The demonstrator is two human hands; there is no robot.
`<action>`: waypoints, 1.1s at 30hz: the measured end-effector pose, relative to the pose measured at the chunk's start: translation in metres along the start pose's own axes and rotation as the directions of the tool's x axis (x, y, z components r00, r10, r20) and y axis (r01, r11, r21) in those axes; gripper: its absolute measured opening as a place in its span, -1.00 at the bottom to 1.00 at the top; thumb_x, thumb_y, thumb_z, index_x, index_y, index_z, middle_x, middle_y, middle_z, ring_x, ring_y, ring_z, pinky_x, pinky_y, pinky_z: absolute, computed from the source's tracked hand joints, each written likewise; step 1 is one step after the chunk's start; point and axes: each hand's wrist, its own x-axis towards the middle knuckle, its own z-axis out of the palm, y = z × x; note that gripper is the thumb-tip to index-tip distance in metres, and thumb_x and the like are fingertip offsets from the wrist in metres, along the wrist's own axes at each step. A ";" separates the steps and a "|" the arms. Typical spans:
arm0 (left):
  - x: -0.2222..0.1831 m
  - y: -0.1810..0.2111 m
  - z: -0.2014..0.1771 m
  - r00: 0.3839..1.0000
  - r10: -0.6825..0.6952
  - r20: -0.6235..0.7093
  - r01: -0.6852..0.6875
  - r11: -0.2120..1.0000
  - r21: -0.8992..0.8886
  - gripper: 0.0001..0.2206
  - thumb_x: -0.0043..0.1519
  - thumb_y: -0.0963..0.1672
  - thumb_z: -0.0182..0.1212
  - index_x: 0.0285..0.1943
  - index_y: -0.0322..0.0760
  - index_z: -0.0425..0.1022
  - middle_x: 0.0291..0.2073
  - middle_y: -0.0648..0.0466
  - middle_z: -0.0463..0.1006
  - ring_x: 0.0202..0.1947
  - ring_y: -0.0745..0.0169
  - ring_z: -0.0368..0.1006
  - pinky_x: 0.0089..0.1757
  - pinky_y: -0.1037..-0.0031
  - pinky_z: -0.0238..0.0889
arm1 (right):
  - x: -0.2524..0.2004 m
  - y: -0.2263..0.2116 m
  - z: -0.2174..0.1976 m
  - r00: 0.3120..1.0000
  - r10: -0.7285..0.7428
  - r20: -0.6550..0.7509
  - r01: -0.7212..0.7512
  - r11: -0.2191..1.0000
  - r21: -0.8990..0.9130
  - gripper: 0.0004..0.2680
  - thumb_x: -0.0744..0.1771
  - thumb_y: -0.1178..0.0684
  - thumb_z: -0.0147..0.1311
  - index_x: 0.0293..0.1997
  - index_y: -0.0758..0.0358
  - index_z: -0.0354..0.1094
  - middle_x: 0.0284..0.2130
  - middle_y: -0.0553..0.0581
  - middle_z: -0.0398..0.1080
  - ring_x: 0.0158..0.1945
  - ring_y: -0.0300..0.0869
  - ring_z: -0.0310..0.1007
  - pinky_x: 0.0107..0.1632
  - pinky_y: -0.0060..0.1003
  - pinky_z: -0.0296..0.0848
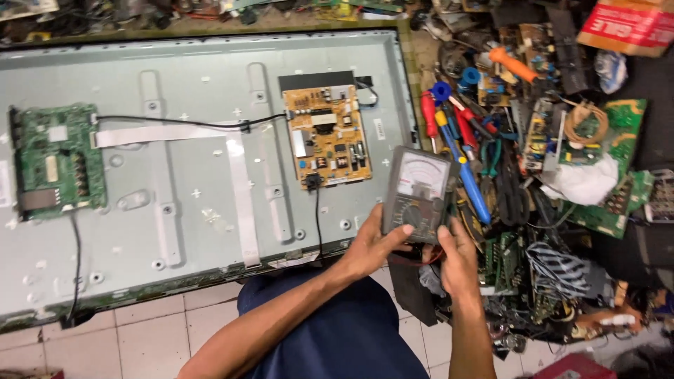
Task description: Testing a television power supply board with a multimeter before removing the mounting screws with a screwdriver.
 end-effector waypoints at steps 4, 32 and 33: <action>-0.013 0.031 -0.003 0.996 -0.032 0.081 0.013 0.974 0.227 -0.16 0.31 0.01 0.25 0.56 -0.62 -0.18 0.16 -0.55 0.35 0.01 -0.33 0.53 0.00 -0.06 0.45 | 0.018 0.000 -0.013 0.982 0.130 -0.134 -0.112 0.984 0.135 -0.61 0.43 0.05 0.00 0.39 0.50 0.07 -0.30 0.43 0.35 -0.59 -0.07 0.24 -0.53 -0.19 0.28; -0.080 0.030 -0.154 0.725 0.654 -0.215 -0.029 0.342 0.939 -0.88 0.34 -0.16 0.25 -0.01 -0.26 0.62 -0.28 -0.07 0.67 -0.20 -0.12 0.63 -0.16 0.20 0.52 | 0.165 0.063 -0.013 0.994 -0.077 -0.081 0.024 0.855 -0.519 -0.64 0.50 -0.15 -0.01 0.35 0.36 0.28 0.11 0.58 0.32 -0.07 0.28 0.42 -0.14 0.02 0.49; -0.083 0.025 -0.160 0.719 0.669 -0.188 -0.034 0.304 0.952 -0.88 0.34 -0.15 0.23 -0.01 -0.23 0.61 -0.28 -0.04 0.65 -0.19 -0.11 0.62 -0.16 0.19 0.51 | 0.167 0.063 -0.010 0.993 -0.084 -0.081 0.014 0.773 -0.634 -0.60 0.51 -0.21 -0.03 0.38 0.35 0.28 0.22 0.52 0.29 0.25 0.38 0.27 0.18 0.18 0.38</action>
